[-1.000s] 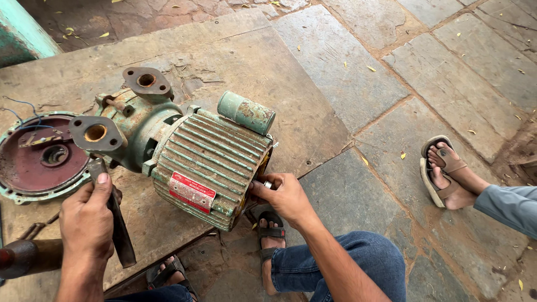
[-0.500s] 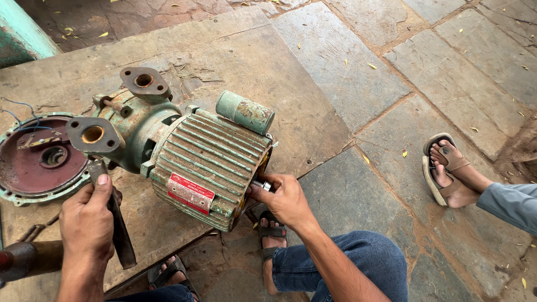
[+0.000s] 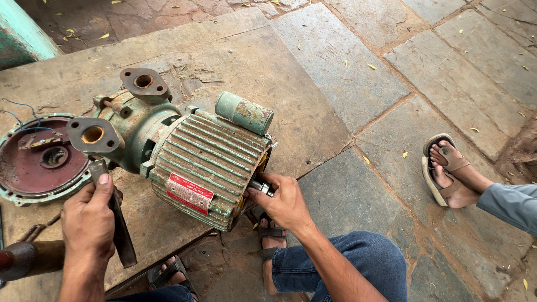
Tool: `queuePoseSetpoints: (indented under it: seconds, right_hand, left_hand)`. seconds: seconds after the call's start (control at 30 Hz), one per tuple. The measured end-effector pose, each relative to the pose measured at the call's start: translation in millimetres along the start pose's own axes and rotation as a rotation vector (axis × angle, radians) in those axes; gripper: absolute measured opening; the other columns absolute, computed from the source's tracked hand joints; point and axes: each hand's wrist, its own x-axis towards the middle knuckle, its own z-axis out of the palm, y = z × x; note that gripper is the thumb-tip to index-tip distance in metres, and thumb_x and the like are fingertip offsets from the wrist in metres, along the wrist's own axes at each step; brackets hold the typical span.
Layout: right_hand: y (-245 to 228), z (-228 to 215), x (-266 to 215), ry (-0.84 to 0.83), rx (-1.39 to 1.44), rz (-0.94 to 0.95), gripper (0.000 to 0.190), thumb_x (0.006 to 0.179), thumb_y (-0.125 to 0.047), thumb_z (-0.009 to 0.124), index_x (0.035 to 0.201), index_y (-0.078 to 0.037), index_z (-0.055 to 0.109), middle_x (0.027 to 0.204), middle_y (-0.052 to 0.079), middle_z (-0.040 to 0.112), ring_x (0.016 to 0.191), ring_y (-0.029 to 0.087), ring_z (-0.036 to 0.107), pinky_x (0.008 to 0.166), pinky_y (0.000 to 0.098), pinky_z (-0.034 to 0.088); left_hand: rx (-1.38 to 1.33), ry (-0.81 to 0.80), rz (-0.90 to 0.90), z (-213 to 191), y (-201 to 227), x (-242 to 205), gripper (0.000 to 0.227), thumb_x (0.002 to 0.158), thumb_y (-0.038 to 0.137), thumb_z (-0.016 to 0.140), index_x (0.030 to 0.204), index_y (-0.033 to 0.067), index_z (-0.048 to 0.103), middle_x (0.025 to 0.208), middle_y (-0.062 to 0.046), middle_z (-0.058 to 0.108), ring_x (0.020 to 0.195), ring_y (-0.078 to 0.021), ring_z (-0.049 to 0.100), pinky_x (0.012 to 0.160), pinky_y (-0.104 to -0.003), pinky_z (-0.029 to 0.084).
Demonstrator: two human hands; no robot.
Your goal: The person uses a wrench and a flat metal bar to loosen and remove bolts from the base of a green electric motor mounted on a wooden workbench. After removing the bolts, the person rotates the motor and briefly handles the motor's end cap and internal wiring.
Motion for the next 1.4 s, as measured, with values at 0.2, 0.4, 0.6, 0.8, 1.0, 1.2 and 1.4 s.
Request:
queuePoseSetpoints:
  seconds: [0.2,0.4,0.6,0.8,1.0,1.2,1.4]
  right_hand:
    - [21.3,9.9,-0.7,0.151,-0.269,-0.434,0.052,0.086,-0.026,0.076,0.124,0.008,0.067,0.080,0.012,0.072,0.065,0.022,0.065,0.064,0.0366,0.053]
    - [24.5,13.1,-5.8,0.236,-0.393,-0.557,0.058,0.084,-0.024,0.080,0.129,0.004,0.056,0.096,0.015,0.069,0.086,0.023,0.066,0.076,0.0383,0.057]
    - [0.7,-10.1,-15.6,0.030,-0.250,-0.145,0.079,0.071,-0.030,0.091,0.137,-0.004,0.055,0.126,0.016,0.066,0.113,0.029,0.064,0.096,0.0466,0.049]
    - [-3.8,-41.3,-21.0,-0.051,-0.143,-0.058,0.080,0.064,-0.040,0.090,0.132,-0.010,0.062,0.114,0.009,0.077,0.106,0.022,0.073,0.095,0.0391,0.055]
    - [5.8,-53.7,-26.0,-0.173,-0.258,0.145,0.050,0.079,-0.042,0.077,0.118,-0.011,0.074,0.092,0.006,0.081,0.082,0.017,0.073,0.075,0.0343,0.057]
    - [37.1,-54.0,-17.0,-0.076,0.034,0.180,0.054,0.099,-0.048,0.048,0.109,-0.005,0.078,0.085,0.006,0.078,0.072,0.014,0.069,0.063,0.0317,0.055]
    - [42.0,-50.1,-10.1,0.034,0.060,0.161,0.058,0.103,-0.050,0.043,0.109,-0.003,0.077,0.085,0.007,0.075,0.072,0.015,0.068,0.064,0.0322,0.056]
  left_hand:
    - [0.001,0.008,-0.017,-0.4,-1.0,1.6,0.043,0.109,0.034,0.060,0.084,0.0010,0.067,0.072,-0.004,0.056,0.064,-0.0120,0.042,0.058,-0.029,0.033]
    - [-0.055,-0.004,-0.014,-1.6,-7.9,6.8,0.043,0.110,0.033,0.061,0.084,0.0000,0.066,0.073,-0.003,0.054,0.063,-0.0113,0.039,0.056,-0.030,0.031]
    - [0.174,0.026,0.015,-15.0,-13.8,17.0,0.042,0.104,0.041,0.061,0.117,0.0027,0.072,0.096,-0.012,0.073,0.084,-0.0192,0.064,0.076,-0.035,0.049]
    - [0.911,-0.145,-0.026,-25.8,-43.7,45.6,0.064,0.101,0.055,0.052,0.109,-0.0038,0.077,0.106,-0.035,0.072,0.101,-0.0509,0.068,0.090,-0.057,0.052]
    - [1.000,-0.088,-0.011,-9.4,-76.5,52.0,0.065,0.094,0.056,0.055,0.101,-0.0047,0.076,0.111,-0.032,0.070,0.107,-0.0490,0.066,0.093,-0.055,0.051]
    - [0.926,0.054,0.031,3.9,-79.7,41.4,0.056,0.100,0.049,0.061,0.116,-0.0052,0.065,0.103,-0.034,0.071,0.101,-0.0493,0.068,0.088,-0.055,0.052]
    - [0.811,0.176,0.345,12.1,-106.1,52.7,0.040,0.096,0.022,0.071,0.119,-0.0090,0.059,0.118,-0.029,0.059,0.112,-0.0472,0.057,0.094,-0.054,0.047]
